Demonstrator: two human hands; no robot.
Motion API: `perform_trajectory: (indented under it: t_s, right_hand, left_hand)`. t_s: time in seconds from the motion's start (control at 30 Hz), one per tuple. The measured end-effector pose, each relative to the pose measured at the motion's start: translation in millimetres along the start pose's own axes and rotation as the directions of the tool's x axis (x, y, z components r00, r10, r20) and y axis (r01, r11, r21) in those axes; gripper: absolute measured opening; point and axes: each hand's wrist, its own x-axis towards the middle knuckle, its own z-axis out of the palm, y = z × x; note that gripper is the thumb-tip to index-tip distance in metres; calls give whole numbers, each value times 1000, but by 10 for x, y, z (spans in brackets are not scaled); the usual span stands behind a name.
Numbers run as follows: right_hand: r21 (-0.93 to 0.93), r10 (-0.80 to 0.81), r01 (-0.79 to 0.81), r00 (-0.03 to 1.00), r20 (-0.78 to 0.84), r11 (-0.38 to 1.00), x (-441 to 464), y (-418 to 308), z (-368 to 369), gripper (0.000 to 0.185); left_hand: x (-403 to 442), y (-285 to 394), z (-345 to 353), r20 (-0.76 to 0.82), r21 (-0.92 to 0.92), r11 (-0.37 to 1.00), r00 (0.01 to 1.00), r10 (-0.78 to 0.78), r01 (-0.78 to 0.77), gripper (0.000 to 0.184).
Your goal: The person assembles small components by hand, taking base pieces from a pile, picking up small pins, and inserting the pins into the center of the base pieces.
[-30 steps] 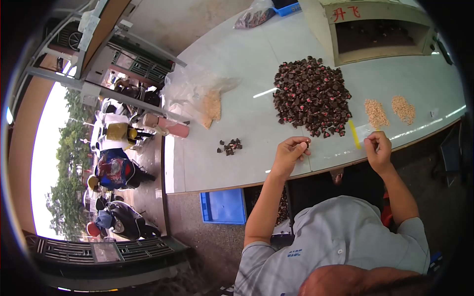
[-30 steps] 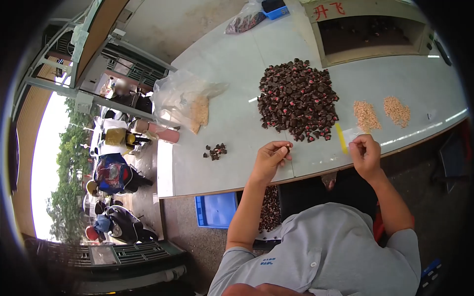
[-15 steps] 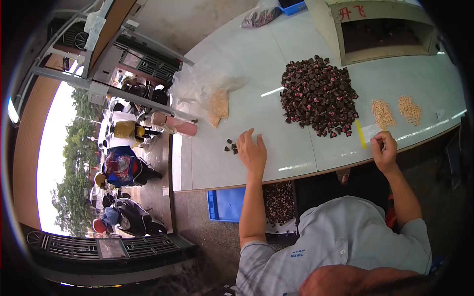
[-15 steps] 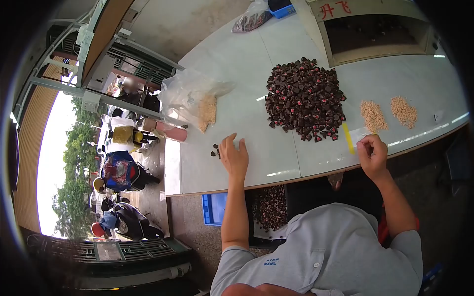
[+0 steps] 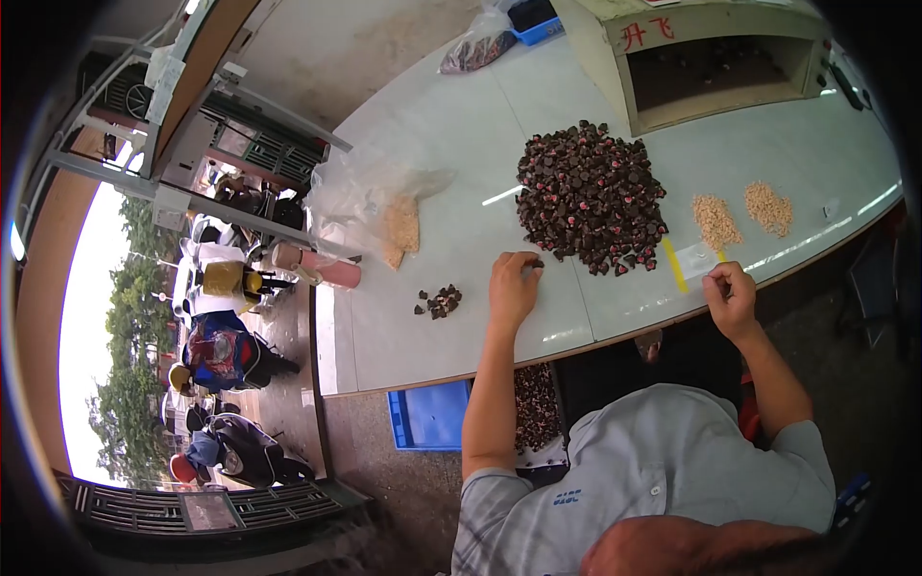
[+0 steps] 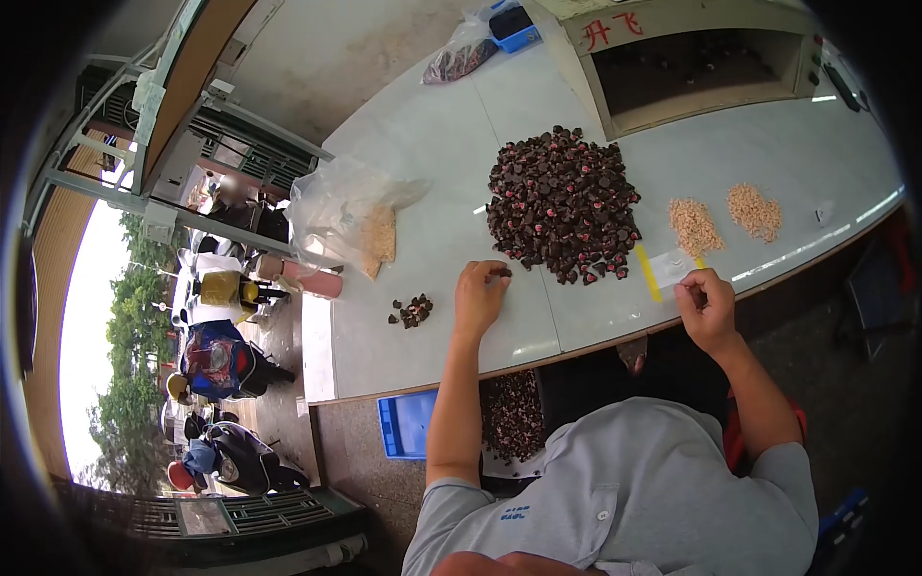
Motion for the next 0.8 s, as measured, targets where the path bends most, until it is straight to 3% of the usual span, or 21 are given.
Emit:
perform_trajectory:
  t_s: [0.13, 0.23, 0.33, 0.43, 0.6, 0.73, 0.8]
  right_hand:
    - [2, 24, -24, 999, -29, 1000, 18, 45, -32, 12]
    - [8, 48, -48, 997, -66, 999, 67, 55, -62, 9]
    - [11, 67, -66, 994, -81, 998, 120, 72, -134, 7]
    - [-66, 73, -81, 991, -113, 995, 208, 55, -309, 7]
    - [-253, 164, -184, 982, -97, 950, 290, 225, -646, 5]
    - [-449, 235, -185, 970, 59, 874, 360, 116, -655, 7]
    - [-504, 283, -192, 953, 110, 842, 402, 61, -604, 8]
  left_hand:
    - [-152, 107, -42, -21, -89, 996, 1000, -23, 21, 29]
    - [-182, 143, 50, -132, 45, 999, 991, -6, 12, 27]
    - [-159, 225, 104, -140, 143, 989, 990, -12, 32, 22]
    - [-168, 218, 143, -160, 83, 997, 987, 6, 7, 19]
    - [-257, 412, 114, -36, -238, 970, 997, -68, 58, 24]
    - [-359, 698, 232, 320, -548, 769, 932, -169, 328, 26]
    - [-396, 813, 334, 420, -616, 690, 900, -120, 380, 27]
